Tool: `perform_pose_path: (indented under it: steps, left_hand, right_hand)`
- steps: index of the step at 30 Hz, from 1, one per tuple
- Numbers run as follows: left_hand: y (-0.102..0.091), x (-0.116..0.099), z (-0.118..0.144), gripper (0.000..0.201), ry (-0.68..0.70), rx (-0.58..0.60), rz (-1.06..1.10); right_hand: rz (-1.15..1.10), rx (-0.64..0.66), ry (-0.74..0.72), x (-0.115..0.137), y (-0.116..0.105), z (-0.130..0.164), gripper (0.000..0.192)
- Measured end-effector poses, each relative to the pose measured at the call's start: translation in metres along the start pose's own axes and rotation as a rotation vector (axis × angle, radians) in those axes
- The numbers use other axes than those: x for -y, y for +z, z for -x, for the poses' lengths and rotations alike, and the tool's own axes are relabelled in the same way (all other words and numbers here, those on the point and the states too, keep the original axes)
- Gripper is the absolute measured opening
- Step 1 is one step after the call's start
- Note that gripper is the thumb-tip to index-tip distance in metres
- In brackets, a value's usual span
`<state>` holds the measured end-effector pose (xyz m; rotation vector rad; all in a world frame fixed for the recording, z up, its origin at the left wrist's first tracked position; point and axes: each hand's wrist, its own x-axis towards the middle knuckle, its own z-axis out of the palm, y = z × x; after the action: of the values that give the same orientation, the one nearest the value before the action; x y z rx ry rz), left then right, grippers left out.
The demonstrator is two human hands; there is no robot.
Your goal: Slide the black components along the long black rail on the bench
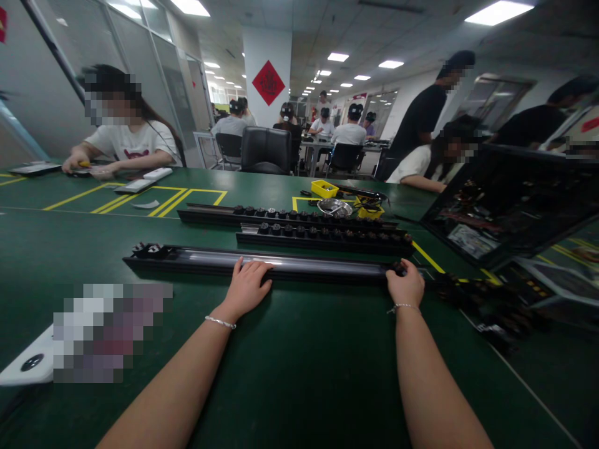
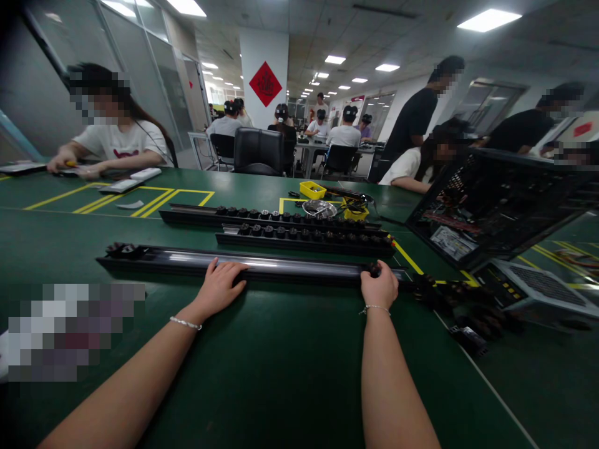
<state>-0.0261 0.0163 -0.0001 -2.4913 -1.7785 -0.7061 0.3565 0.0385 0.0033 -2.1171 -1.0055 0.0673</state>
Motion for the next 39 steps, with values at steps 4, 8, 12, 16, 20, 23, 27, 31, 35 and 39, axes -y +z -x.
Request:
perform_pose_path:
  steps: [4,8,12,16,20,23,27,31,35,39]
  left_hand:
    - [0.000,0.000,0.000,0.034,-0.001,0.005,-0.003]
    - [0.001,0.000,0.000,0.033,-0.003,0.001,-0.009]
    - [0.002,0.001,-0.001,0.033,0.001,-0.006,-0.017]
    - [0.003,0.001,0.000,0.033,0.007,-0.013,-0.020]
    - [0.002,0.000,0.000,0.033,0.009,-0.013,-0.019]
    - [0.001,0.000,0.000,0.033,0.008,-0.009,-0.023]
    - [0.001,0.000,0.000,0.034,0.008,-0.009,-0.021]
    - [0.002,0.001,-0.001,0.035,0.007,0.003,-0.021]
    - [0.003,0.001,-0.001,0.035,0.011,0.002,-0.023]
    - [0.003,0.001,-0.001,0.035,0.018,-0.003,-0.027]
  right_hand:
    - [-0.034,-0.022,0.012,-0.005,-0.001,-0.004,0.056]
    - [-0.083,-0.047,-0.007,-0.009,0.000,-0.007,0.056]
    - [-0.119,-0.051,0.004,-0.012,0.001,-0.009,0.052]
    - [-0.120,-0.039,0.048,-0.014,-0.001,-0.015,0.052]
    - [-0.147,-0.058,0.035,-0.018,-0.001,-0.018,0.048]
    - [-0.135,-0.077,0.008,-0.020,0.001,-0.018,0.046]
    - [-0.094,-0.056,-0.014,-0.022,0.000,-0.019,0.053]
    - [-0.088,-0.058,-0.044,-0.025,-0.002,-0.023,0.056]
    - [-0.089,-0.088,-0.068,-0.028,0.000,-0.023,0.053]
    - [-0.076,-0.097,-0.089,-0.028,0.001,-0.024,0.053]
